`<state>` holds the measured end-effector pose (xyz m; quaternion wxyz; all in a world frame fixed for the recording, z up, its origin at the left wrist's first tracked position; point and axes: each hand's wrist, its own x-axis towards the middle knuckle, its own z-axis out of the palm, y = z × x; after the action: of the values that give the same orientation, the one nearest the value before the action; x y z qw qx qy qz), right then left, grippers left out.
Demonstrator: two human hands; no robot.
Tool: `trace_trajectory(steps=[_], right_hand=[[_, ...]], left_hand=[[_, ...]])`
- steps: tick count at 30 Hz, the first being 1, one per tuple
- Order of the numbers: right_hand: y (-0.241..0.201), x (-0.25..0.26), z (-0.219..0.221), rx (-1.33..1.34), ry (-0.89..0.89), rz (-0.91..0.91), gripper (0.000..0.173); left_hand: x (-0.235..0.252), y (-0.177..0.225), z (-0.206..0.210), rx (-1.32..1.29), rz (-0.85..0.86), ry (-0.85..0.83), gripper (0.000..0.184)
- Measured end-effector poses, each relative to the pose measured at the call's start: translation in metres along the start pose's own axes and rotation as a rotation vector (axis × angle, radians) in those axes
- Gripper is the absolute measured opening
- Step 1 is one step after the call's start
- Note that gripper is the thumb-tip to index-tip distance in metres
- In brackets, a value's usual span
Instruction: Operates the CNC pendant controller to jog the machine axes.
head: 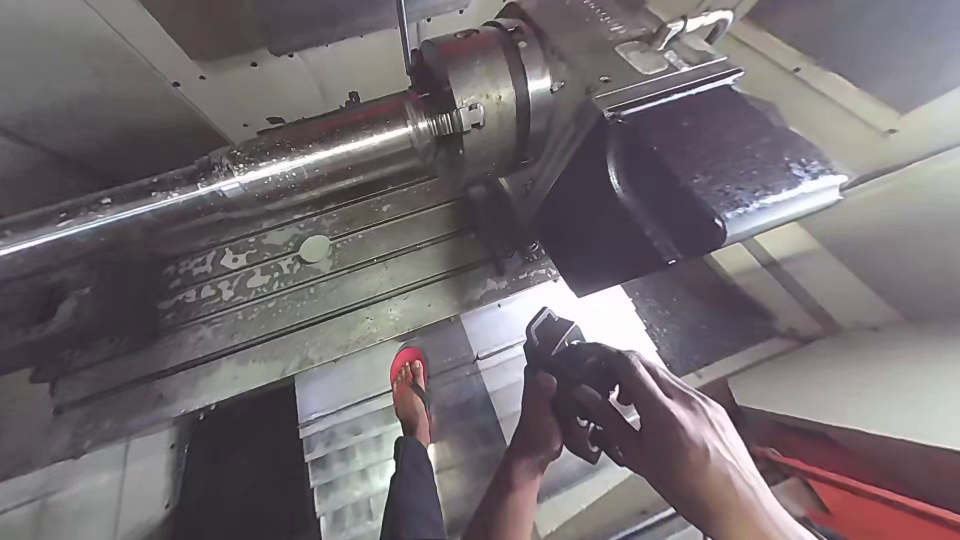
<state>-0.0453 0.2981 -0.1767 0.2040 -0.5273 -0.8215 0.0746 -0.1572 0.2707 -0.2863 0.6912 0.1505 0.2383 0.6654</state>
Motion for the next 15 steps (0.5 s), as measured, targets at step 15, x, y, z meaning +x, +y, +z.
trace_trajectory(steps=[15], right_hand=[[0.010, -0.001, -0.015, 0.018, -0.087, 0.055, 0.058]], left_hand=[[0.005, 0.000, 0.003, -0.012, -0.008, -0.014, 0.056]])
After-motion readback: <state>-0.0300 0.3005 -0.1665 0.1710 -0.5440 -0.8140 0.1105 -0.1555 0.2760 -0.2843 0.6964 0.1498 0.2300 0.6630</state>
